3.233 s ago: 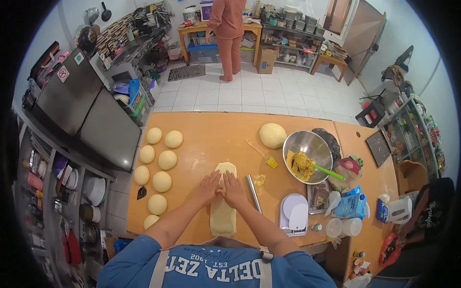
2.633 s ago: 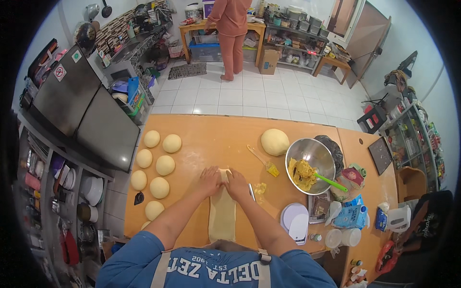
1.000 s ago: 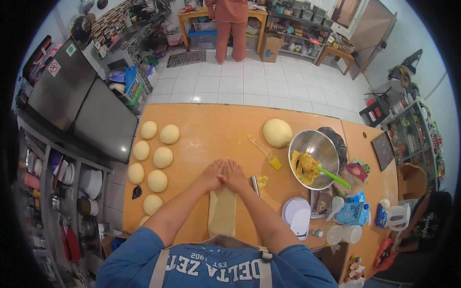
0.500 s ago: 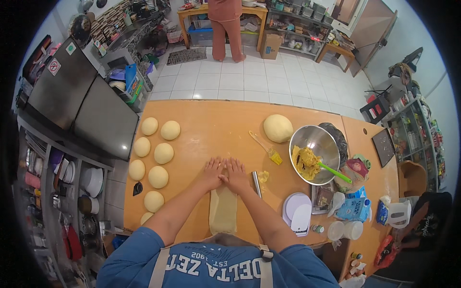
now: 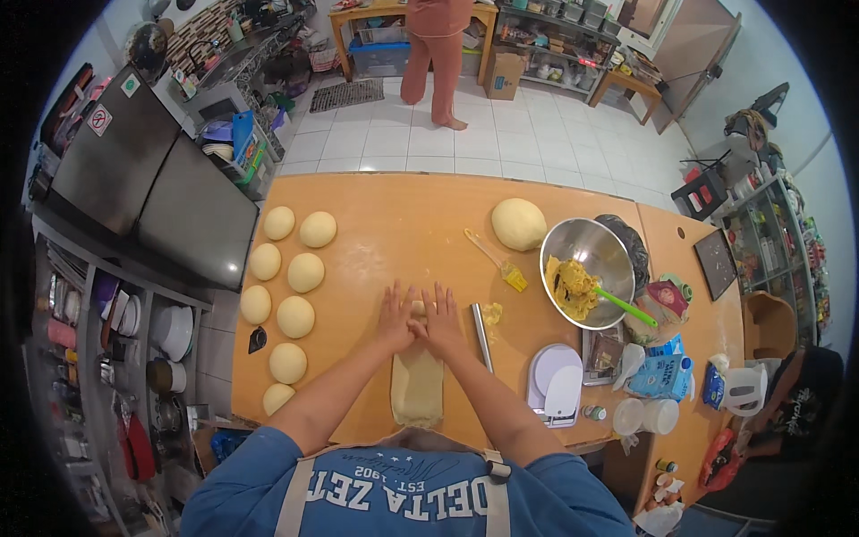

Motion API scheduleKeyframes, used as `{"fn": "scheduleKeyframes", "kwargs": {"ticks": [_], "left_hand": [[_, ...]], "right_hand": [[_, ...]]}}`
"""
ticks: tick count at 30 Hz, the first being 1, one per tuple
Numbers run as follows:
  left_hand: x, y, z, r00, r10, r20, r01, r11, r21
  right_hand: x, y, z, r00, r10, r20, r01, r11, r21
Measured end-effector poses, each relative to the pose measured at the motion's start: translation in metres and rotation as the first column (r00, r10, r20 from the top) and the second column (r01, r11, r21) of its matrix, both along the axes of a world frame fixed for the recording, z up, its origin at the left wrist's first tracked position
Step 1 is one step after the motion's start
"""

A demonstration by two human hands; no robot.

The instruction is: The person rolls a piece of dough into a rectangle using a rolling pin and then rolls it up into a cylinder.

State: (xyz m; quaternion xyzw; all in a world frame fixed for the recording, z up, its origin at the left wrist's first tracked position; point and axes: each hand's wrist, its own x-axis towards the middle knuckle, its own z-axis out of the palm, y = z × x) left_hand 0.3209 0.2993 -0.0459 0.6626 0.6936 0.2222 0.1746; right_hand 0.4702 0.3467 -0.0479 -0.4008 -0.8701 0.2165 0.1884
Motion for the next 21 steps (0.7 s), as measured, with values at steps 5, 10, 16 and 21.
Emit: {"fn": "scheduleKeyframes", "kwargs": {"ticks": [5,10,16,21], "left_hand": [[0.002,-0.005,-0.018,0.99,-0.129,-0.053,0.116,0.973,-0.201],[0.01,-0.049,-0.004,0.96,-0.233,-0.154,0.216,0.969,-0.12],[-0.004,-0.045,-0.011,0.992,-0.016,0.122,0.012,1.0,0.027],[0.01,-0.019,-0.016,0.968,0.2,0.151,-0.174,0.971,-0.165]], "right_hand": [[0.006,-0.007,-0.003,0.996,0.062,0.057,-0.05,0.979,-0.197],[0.027,-0.052,0.01,0.99,0.119,0.072,-0.108,0.983,-0.147],[0.026,-0.051,0.016,0.998,0.002,-0.063,-0.011,0.991,-0.137],[0.013,-0.03,-0.017,0.99,-0.094,-0.104,0.078,0.987,-0.143]]}}
